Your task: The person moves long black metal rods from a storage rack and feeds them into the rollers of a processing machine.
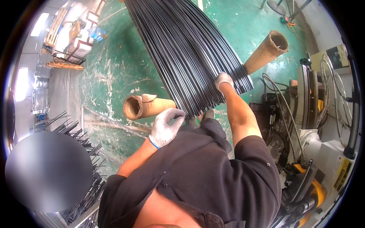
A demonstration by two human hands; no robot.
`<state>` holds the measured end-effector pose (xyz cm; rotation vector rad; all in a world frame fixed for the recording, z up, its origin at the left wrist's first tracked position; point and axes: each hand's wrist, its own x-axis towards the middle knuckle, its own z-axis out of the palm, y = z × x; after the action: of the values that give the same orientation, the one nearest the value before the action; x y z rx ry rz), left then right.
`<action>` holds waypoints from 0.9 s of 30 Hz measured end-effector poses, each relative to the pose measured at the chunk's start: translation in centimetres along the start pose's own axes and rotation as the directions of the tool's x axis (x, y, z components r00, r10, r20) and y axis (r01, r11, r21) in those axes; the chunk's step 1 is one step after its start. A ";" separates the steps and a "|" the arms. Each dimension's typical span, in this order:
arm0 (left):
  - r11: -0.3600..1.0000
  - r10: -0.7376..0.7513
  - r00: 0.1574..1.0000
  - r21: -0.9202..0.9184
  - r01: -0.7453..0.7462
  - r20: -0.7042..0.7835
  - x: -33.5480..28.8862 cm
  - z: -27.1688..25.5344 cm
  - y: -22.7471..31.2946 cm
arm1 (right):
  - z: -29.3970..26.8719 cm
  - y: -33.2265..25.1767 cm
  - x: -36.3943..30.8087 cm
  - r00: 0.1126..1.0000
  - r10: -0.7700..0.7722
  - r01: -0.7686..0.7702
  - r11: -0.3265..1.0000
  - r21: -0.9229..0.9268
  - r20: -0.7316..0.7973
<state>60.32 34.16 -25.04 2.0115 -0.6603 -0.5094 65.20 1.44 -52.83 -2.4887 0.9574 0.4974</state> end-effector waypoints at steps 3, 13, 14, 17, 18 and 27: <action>1.000 -0.024 0.999 0.015 0.023 0.023 -0.4 -0.2 -0.2 | -0.9 -0.8 -1.8 0.998 0.017 -0.030 0.972 0.234 0.056; 0.828 -0.324 0.915 -0.396 0.397 0.240 1.6 4.4 -9.2 | -3.1 2.0 -20.8 0.996 0.004 -0.026 0.965 0.259 0.086; 0.765 -0.355 0.894 -0.465 0.446 0.275 2.5 5.1 -10.1 | -3.1 3.4 -24.6 0.997 0.030 -0.049 0.958 0.282 0.072; 0.501 -0.374 0.766 -0.581 0.641 0.522 6.6 7.6 -14.1 | -3.4 6.6 -37.0 0.960 0.248 -0.269 0.944 0.190 0.127; 0.403 -0.367 0.762 -0.647 0.648 0.534 8.0 8.8 -15.2 | -3.1 8.1 -41.6 0.953 0.287 -0.300 0.937 0.177 0.098; 0.144 -0.078 0.768 -0.755 0.640 0.636 11.0 15.2 -10.3 | 6.5 14.5 -67.5 0.665 0.567 -0.624 0.780 0.056 -0.486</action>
<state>62.45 21.76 -42.35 0.7259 0.0630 -1.3673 6.90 31.56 -30.46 -2.3897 2.0408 0.1002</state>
